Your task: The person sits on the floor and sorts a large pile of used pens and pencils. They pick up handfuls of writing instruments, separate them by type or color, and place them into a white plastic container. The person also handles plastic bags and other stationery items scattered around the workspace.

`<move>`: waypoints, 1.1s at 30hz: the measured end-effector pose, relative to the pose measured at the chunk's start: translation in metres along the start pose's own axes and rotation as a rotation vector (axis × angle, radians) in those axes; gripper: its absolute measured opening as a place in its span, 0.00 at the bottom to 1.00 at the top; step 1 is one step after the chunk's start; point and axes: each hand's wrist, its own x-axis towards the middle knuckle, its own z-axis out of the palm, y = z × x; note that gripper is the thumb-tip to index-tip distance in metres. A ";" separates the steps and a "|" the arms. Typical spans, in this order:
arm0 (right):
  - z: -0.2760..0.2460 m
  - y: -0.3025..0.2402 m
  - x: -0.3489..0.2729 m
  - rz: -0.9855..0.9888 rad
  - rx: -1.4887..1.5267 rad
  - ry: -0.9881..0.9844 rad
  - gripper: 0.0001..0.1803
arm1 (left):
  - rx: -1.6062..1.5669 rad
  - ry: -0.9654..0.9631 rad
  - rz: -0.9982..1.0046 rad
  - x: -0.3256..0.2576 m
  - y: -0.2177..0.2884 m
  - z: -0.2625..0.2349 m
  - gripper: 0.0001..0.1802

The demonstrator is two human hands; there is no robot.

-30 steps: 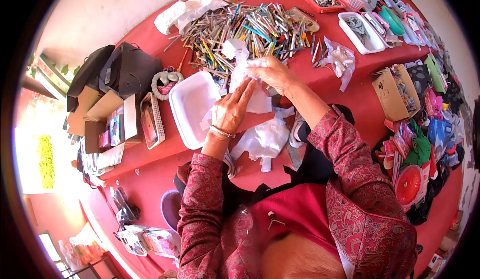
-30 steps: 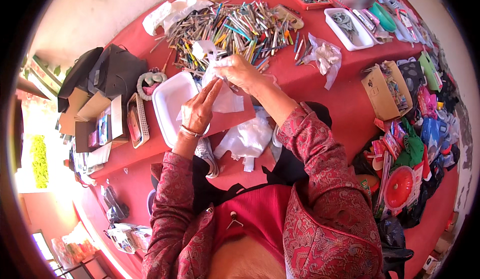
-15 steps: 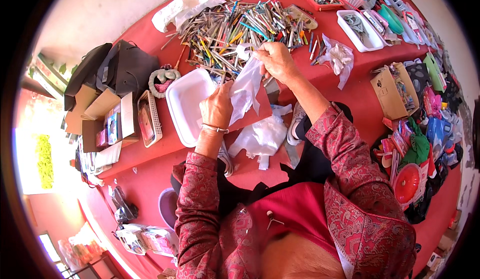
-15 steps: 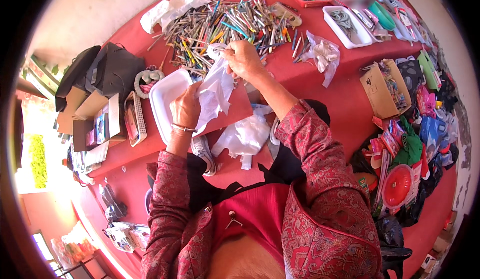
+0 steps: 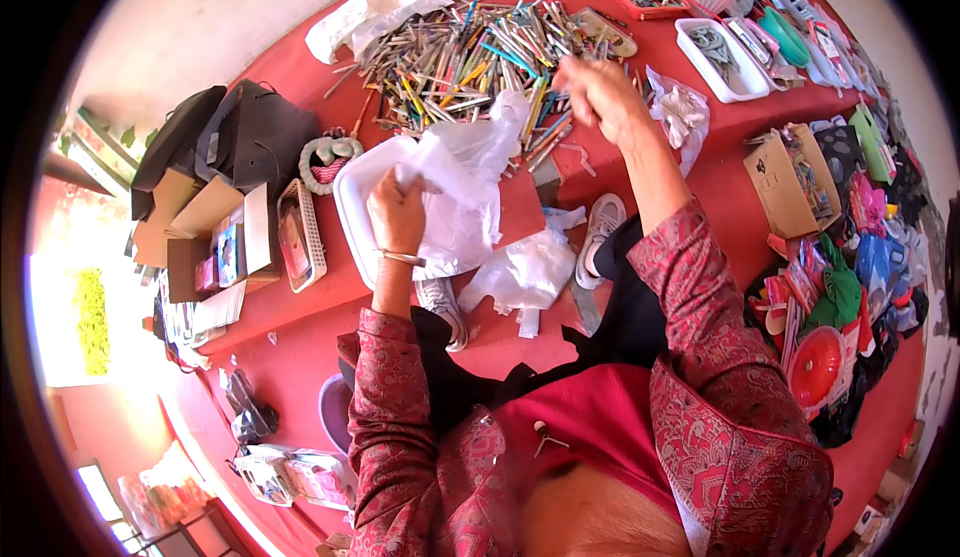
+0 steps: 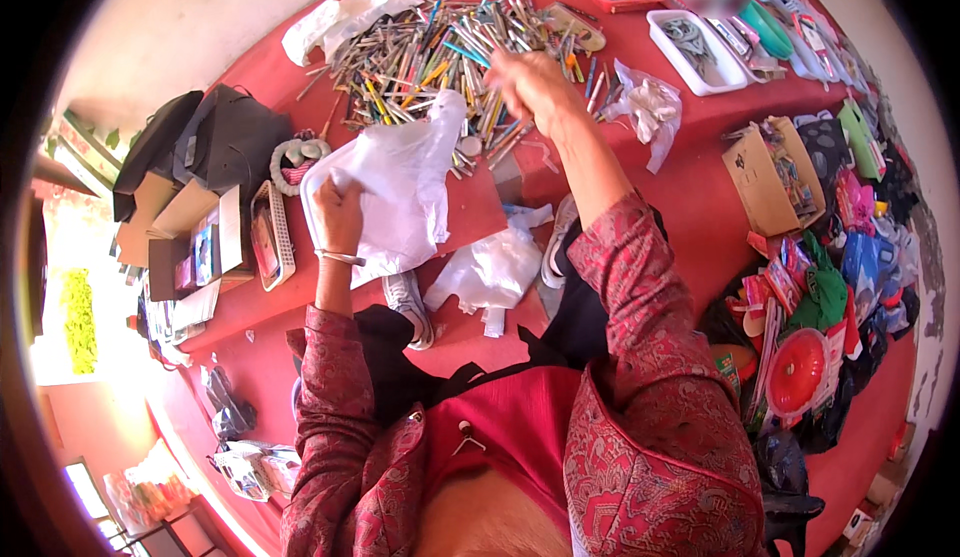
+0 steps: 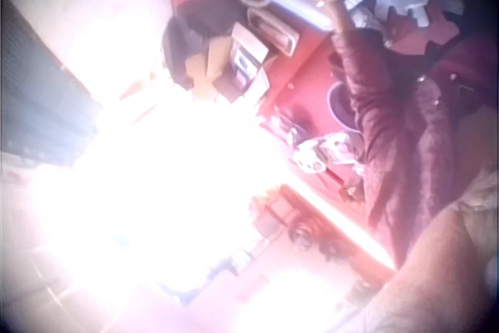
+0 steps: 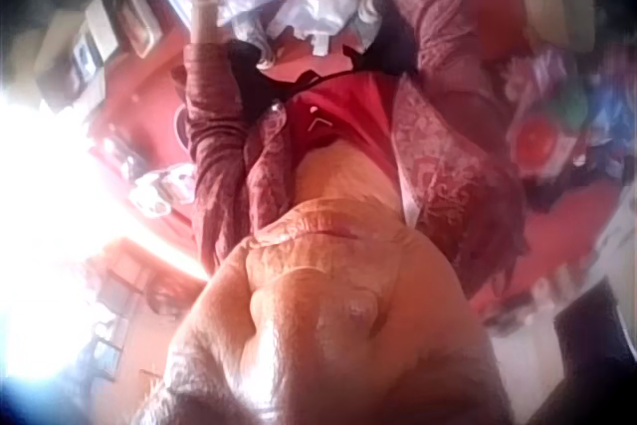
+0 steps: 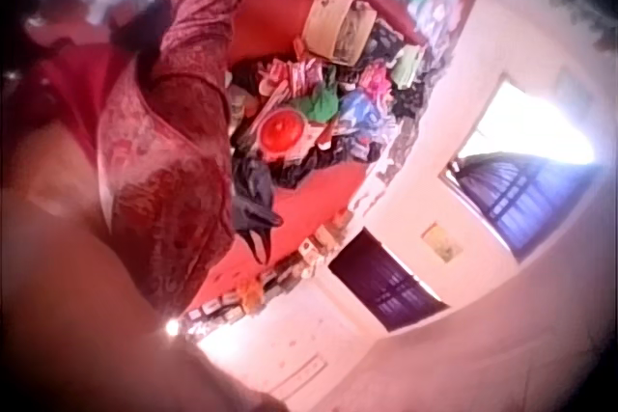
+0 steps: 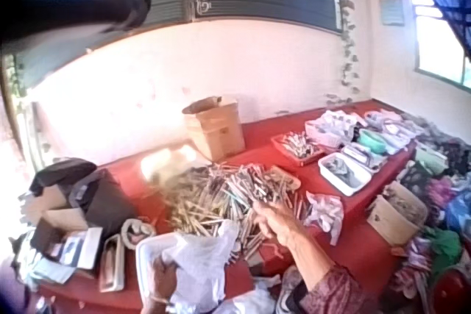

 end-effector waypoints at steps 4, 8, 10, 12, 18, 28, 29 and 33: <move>0.027 0.013 -0.030 -0.079 -0.471 -1.140 0.13 | -0.423 0.039 -0.115 0.007 -0.044 -0.011 0.12; 0.035 0.039 -0.055 -0.215 -0.969 -1.155 0.17 | -0.227 -0.030 0.157 0.013 0.015 -0.022 0.20; 0.041 0.033 -0.044 -0.060 -0.838 -1.009 0.16 | -0.058 0.075 0.391 0.015 0.017 -0.023 0.17; 0.041 0.018 -0.038 0.190 -0.704 -0.768 0.14 | -0.124 -0.043 0.127 0.011 0.010 -0.022 0.16; 0.053 0.008 -0.040 0.091 -0.012 -0.487 0.18 | -0.346 -0.050 0.087 0.007 0.006 -0.009 0.16; 0.068 0.036 -0.013 0.194 0.042 -0.174 0.09 | 0.231 -0.223 0.564 -0.016 0.039 0.016 0.32; 0.063 0.040 -0.010 0.210 0.045 -0.092 0.06 | 0.214 -0.212 0.537 -0.017 0.038 0.018 0.31; 0.056 0.034 -0.005 0.089 -0.029 0.000 0.08 | 0.171 -0.227 0.401 -0.022 0.023 0.014 0.17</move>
